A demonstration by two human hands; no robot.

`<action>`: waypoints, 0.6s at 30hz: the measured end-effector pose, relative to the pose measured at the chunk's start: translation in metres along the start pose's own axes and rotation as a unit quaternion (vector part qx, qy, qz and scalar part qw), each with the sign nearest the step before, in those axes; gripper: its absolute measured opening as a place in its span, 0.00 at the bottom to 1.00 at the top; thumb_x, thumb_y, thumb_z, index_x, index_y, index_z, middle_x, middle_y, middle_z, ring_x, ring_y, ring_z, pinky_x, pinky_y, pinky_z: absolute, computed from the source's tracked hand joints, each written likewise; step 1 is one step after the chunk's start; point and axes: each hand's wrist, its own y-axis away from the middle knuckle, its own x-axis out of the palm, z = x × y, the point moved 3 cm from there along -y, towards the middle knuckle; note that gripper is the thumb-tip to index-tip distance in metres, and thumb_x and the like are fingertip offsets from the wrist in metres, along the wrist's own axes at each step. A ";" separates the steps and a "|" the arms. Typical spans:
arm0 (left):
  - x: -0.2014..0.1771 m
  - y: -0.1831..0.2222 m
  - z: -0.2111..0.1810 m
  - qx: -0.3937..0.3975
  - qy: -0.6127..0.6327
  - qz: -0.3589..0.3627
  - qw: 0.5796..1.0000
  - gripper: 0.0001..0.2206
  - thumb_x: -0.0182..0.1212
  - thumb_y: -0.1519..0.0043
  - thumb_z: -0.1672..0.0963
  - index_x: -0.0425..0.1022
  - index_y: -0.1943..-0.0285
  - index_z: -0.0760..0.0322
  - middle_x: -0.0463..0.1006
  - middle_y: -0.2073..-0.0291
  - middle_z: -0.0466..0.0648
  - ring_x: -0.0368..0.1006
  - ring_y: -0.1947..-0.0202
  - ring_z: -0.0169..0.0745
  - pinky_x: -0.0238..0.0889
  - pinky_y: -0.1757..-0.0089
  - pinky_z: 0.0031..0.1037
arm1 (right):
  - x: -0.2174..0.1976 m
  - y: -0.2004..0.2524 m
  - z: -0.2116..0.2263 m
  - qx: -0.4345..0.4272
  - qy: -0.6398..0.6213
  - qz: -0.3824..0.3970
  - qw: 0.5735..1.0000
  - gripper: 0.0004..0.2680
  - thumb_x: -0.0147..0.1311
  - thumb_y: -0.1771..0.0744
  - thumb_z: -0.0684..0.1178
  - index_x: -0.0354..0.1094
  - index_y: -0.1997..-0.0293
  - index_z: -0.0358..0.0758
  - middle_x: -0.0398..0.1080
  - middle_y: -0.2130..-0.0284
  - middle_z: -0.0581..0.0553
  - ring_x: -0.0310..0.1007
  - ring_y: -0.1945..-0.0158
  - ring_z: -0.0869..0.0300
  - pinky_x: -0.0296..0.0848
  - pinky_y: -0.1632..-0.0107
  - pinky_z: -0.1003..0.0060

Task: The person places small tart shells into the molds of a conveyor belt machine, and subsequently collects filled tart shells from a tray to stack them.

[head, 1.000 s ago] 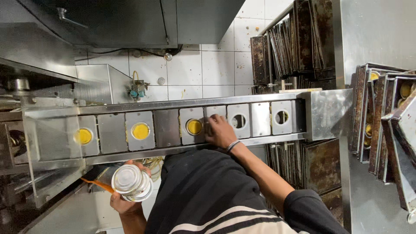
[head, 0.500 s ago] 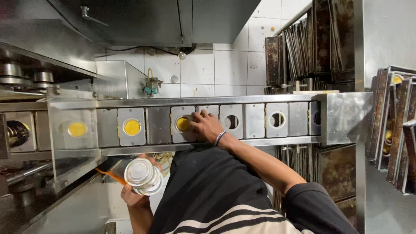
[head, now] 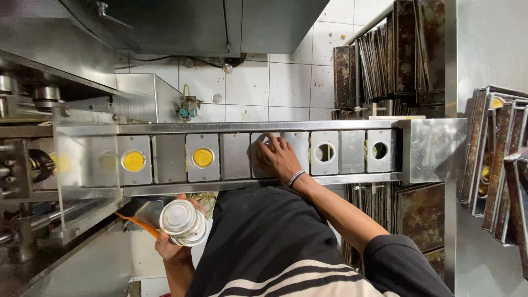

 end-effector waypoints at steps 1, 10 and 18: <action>-0.004 0.002 0.000 0.001 0.000 0.000 1.000 0.37 0.67 0.37 0.48 0.56 0.26 0.75 0.70 0.44 0.67 0.68 0.48 0.62 0.60 0.47 0.44 | -0.004 0.001 0.004 -0.001 0.000 0.000 1.000 0.25 0.58 0.34 0.62 0.55 0.31 0.48 0.52 0.33 0.34 0.60 0.44 0.35 0.70 0.52 0.42; -0.008 0.007 -0.006 0.013 -0.026 -0.019 0.999 0.38 0.69 0.39 0.47 0.59 0.27 0.75 0.70 0.47 0.66 0.68 0.50 0.58 0.59 0.49 0.42 | 0.003 -0.004 0.017 -0.050 -0.034 0.017 0.998 0.26 0.60 0.34 0.58 0.54 0.27 0.53 0.60 0.47 0.37 0.62 0.53 0.42 0.72 0.56 0.48; -0.011 0.008 0.005 0.001 0.040 0.004 0.999 0.38 0.70 0.37 0.49 0.55 0.26 0.75 0.68 0.43 0.68 0.67 0.48 0.63 0.60 0.47 0.43 | -0.001 0.015 -0.022 0.018 -0.242 -0.104 0.965 0.23 0.65 0.35 0.52 0.60 0.35 0.40 0.60 0.46 0.30 0.65 0.45 0.40 0.71 0.48 0.49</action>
